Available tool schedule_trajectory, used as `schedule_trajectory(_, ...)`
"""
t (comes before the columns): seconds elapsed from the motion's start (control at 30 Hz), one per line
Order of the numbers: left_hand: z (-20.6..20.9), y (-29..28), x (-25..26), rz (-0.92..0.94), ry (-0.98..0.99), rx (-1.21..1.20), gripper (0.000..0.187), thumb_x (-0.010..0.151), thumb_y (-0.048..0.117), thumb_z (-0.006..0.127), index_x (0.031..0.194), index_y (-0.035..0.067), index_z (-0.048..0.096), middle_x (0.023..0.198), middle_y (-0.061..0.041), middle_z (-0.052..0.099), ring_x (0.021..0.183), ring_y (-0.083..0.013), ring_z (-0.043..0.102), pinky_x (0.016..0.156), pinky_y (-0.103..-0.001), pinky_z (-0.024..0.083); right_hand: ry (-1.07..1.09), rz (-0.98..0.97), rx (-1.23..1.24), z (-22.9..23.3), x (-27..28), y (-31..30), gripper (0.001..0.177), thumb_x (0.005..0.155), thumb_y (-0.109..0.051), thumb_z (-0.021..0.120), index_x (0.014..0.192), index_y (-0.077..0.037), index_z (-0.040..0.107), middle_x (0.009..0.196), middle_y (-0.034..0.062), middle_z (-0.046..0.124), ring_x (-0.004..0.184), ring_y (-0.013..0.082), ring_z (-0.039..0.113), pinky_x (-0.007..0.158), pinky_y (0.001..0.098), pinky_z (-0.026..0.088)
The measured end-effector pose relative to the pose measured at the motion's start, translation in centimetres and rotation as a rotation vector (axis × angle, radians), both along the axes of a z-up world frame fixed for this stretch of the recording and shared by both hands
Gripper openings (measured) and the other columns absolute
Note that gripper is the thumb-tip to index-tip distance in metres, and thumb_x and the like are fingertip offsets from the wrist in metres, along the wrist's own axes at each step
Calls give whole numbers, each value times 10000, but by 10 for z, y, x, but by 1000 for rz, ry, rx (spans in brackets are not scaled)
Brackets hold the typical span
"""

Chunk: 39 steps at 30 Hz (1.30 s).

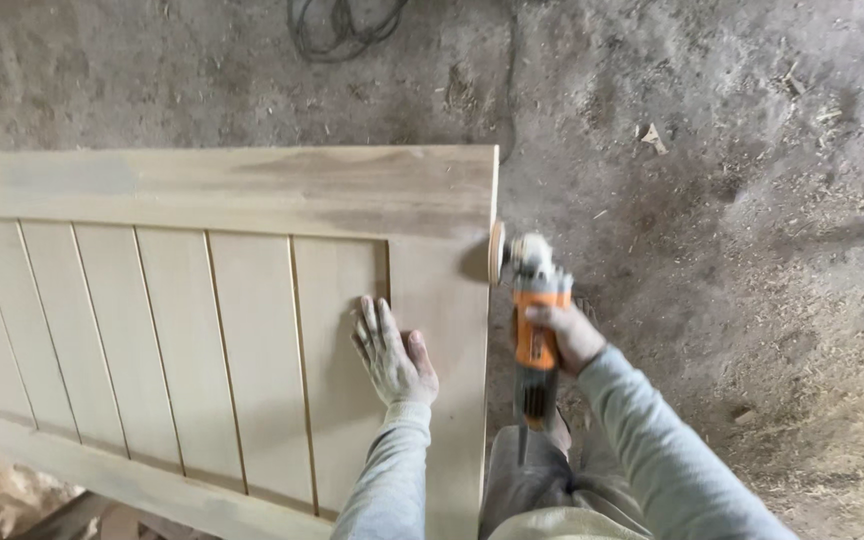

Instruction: The person uses a handheld power sander to smooth the surfaces and edges of a large wooden door lying on a dusty floor.

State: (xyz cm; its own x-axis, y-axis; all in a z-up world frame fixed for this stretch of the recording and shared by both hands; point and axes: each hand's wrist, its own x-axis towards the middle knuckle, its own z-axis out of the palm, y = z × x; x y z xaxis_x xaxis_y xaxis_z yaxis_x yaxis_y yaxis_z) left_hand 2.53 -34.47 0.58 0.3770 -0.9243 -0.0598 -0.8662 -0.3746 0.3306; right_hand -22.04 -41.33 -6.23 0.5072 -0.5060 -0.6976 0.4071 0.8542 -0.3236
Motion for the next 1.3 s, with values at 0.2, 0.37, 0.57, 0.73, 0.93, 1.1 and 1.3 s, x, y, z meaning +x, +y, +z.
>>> schedule_trajectory(0.2, 5, -3, -2, 27, 23, 23, 706, 979, 312, 506, 1605, 58, 301, 1708, -154, 227, 1581, -409, 157, 1272, -550, 83, 262, 53, -90, 19, -19, -43, 396, 812, -185, 691, 1178, -56, 613, 916, 76, 662, 755, 238, 672, 676, 408, 579)
schedule_trajectory(0.37, 0, 2, 2, 23, 29, -70, 667, 995, 284, 513, 1599, 72, 330, 1699, -145, 278, 1587, -401, 192, 1294, -555, 117, 565, 181, -411, 51, -62, -47, 407, 846, -155, 690, 1225, -17, 633, 985, 66, 700, 843, 216, 689, 751, 402, 602)
schedule_trajectory(0.57, -3, 4, 5, 101, 73, -75, 668, 986, 217, 490, 1603, 46, 302, 1704, -130, 268, 1596, -368, 175, 1300, -543, 106, 1057, 892, -1235, 115, -66, -78, 431, 784, -266, 782, 1092, -10, 622, 841, 124, 740, 662, 191, 723, 591, 350, 630)
schedule_trajectory(0.73, -5, 6, 6, 123, 82, -28, 661, 994, 210, 461, 1609, 47, 282, 1710, -114, 234, 1597, -327, 148, 1304, -512, 94, 1123, 1379, -1320, 145, -33, -101, 489, 859, -412, 764, 1160, -55, 618, 776, 97, 742, 511, 159, 698, 488, 332, 621)
schedule_trajectory(0.93, -5, 5, 4, 130, 71, -54, 664, 1000, 241, 476, 1613, 74, 282, 1712, -101, 233, 1601, -319, 155, 1308, -517, 93, 1251, 1569, -1149, 173, -8, -156, 559, 875, -356, 729, 1364, -153, 551, 796, 56, 748, 548, 167, 709, 520, 318, 605)
schedule_trajectory(1.1, -5, 5, 5, 131, 84, -31, 682, 993, 244, 478, 1616, 66, 263, 1712, -106, 233, 1597, -330, 151, 1303, -525, 95, 1275, 1414, -1066, 168, -11, -197, 527, 824, -387, 836, 1250, -129, 662, 808, 78, 790, 619, 195, 732, 679, 357, 629)
schedule_trajectory(1.3, -7, 7, 4, 137, 93, -44, 689, 986, 220, 481, 1620, 68, 261, 1712, -107, 241, 1600, -331, 154, 1307, -521, 94, 1320, 1315, -971, 163, 7, -200, 468, 889, -352, 787, 1262, -90, 677, 941, 129, 772, 710, 256, 749, 717, 397, 654)
